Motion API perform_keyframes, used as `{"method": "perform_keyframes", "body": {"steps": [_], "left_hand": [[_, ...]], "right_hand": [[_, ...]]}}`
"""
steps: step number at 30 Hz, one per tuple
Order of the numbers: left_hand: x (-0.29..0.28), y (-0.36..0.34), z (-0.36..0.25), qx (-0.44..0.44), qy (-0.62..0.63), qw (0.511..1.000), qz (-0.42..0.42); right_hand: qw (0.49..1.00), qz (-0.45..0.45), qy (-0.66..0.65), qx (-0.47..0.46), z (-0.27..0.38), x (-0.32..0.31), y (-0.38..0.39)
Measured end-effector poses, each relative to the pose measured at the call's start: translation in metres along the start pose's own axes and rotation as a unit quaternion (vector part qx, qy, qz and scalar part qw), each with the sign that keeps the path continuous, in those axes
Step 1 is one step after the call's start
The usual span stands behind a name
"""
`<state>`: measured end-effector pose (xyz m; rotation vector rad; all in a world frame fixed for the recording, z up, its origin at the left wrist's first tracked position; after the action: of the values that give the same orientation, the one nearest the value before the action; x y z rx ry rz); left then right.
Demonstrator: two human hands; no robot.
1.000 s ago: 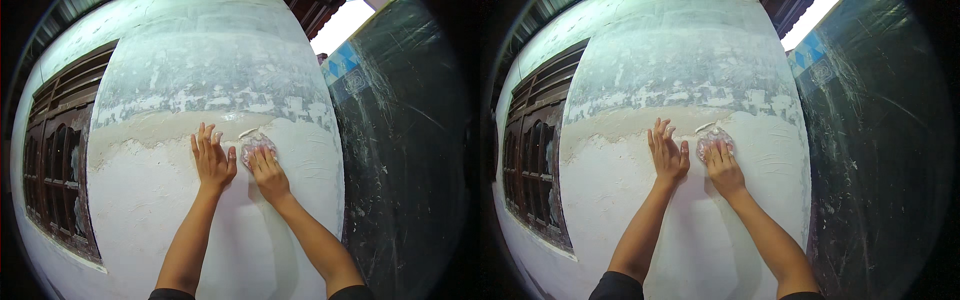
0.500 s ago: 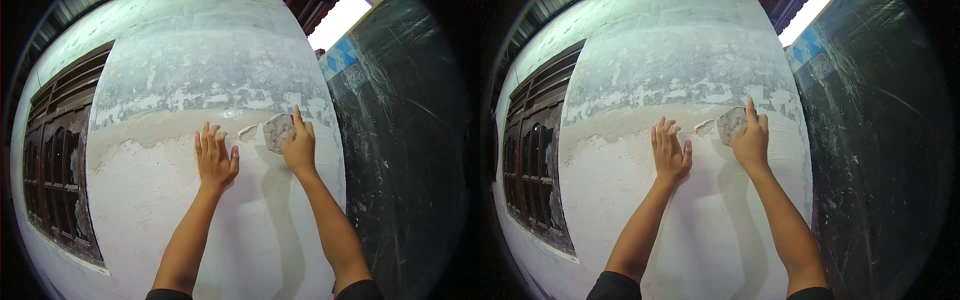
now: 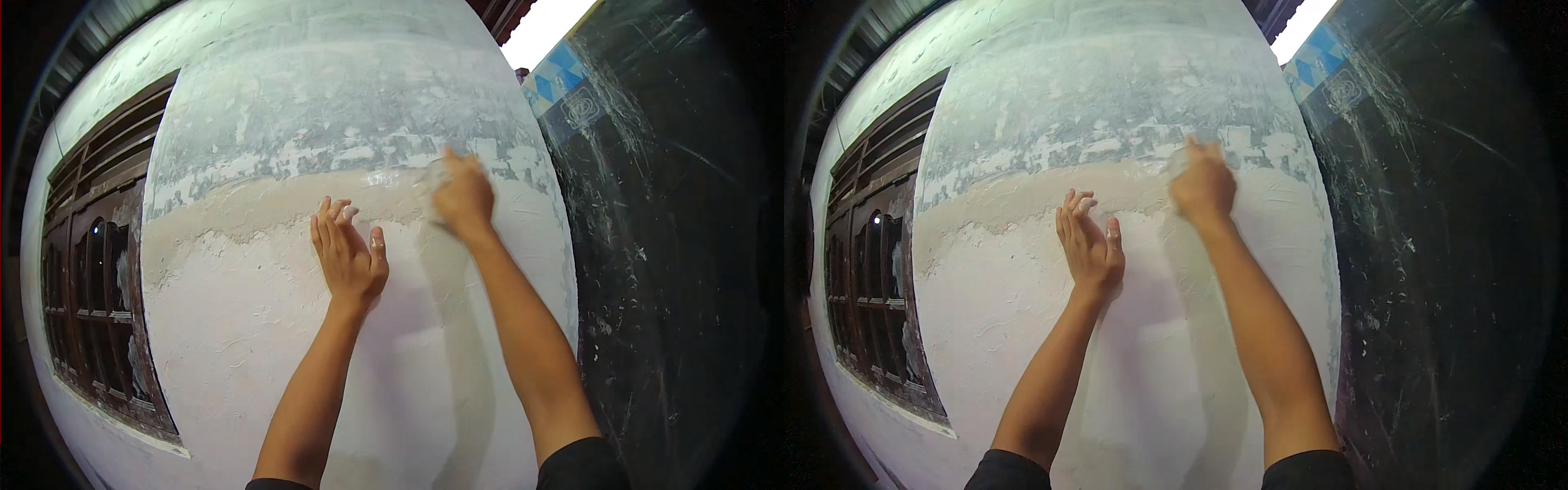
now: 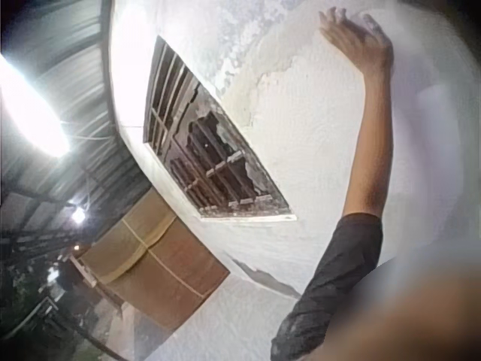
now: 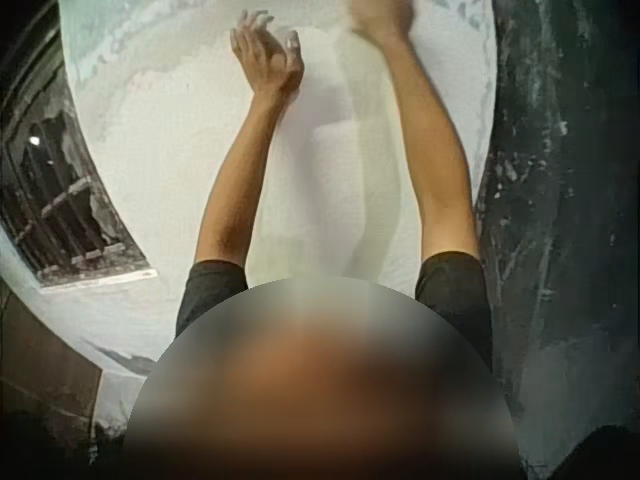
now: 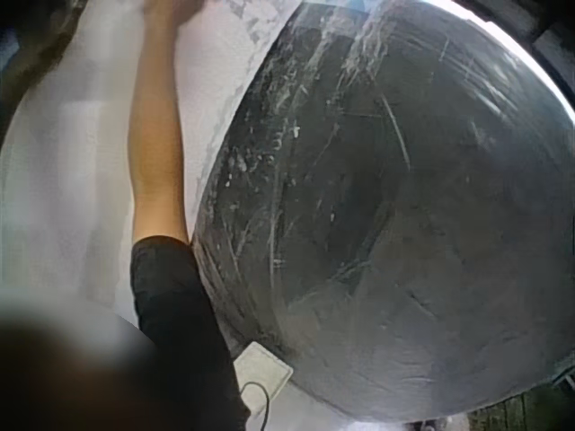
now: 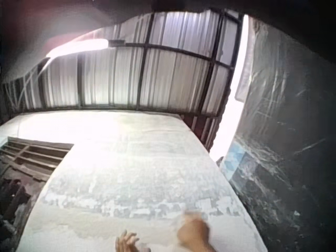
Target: The person applies putty or plaster from a container onto a wall using a putty knife.
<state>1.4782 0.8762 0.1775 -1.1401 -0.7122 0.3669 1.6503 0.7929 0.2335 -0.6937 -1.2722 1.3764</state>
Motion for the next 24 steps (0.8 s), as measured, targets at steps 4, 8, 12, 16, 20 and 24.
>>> {"method": "perform_keyframes", "body": {"steps": [4,8,12,16,20,24], "left_hand": [[-0.001,0.000,0.001,-0.001,0.001,1.000,0.009],[0.001,0.002,0.004,-0.002,0.007,1.000,-0.002],[-0.002,0.001,0.004,-0.008,0.012,1.000,0.004],[0.002,0.002,0.005,-0.007,0.005,1.000,0.012],[-0.001,0.001,0.004,-0.013,0.004,1.000,0.023],[-0.001,0.002,0.010,-0.029,0.071,0.997,-0.006]], "right_hand": [[0.997,-0.073,-0.024,0.006,0.002,-0.031,0.002],[0.990,0.044,-0.073,-0.112,0.019,0.019,0.010],[0.998,-0.062,0.005,-0.022,0.000,-0.033,-0.004],[0.978,-0.007,-0.136,-0.155,0.024,0.007,0.009],[0.996,-0.058,-0.055,-0.048,-0.002,0.004,-0.002],[0.987,-0.117,-0.051,-0.097,0.020,-0.019,0.005]]}}
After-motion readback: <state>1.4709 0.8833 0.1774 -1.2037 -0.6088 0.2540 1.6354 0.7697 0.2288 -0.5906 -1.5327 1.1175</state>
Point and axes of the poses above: each hand's wrist, its own y-axis away from the middle knuckle, its own x-axis out of the palm, z = x × y, the point moved 4 cm from there along -y, towards the middle knuckle, and after that the axes turned 15 degrees about -y, right-handed, at the moved point
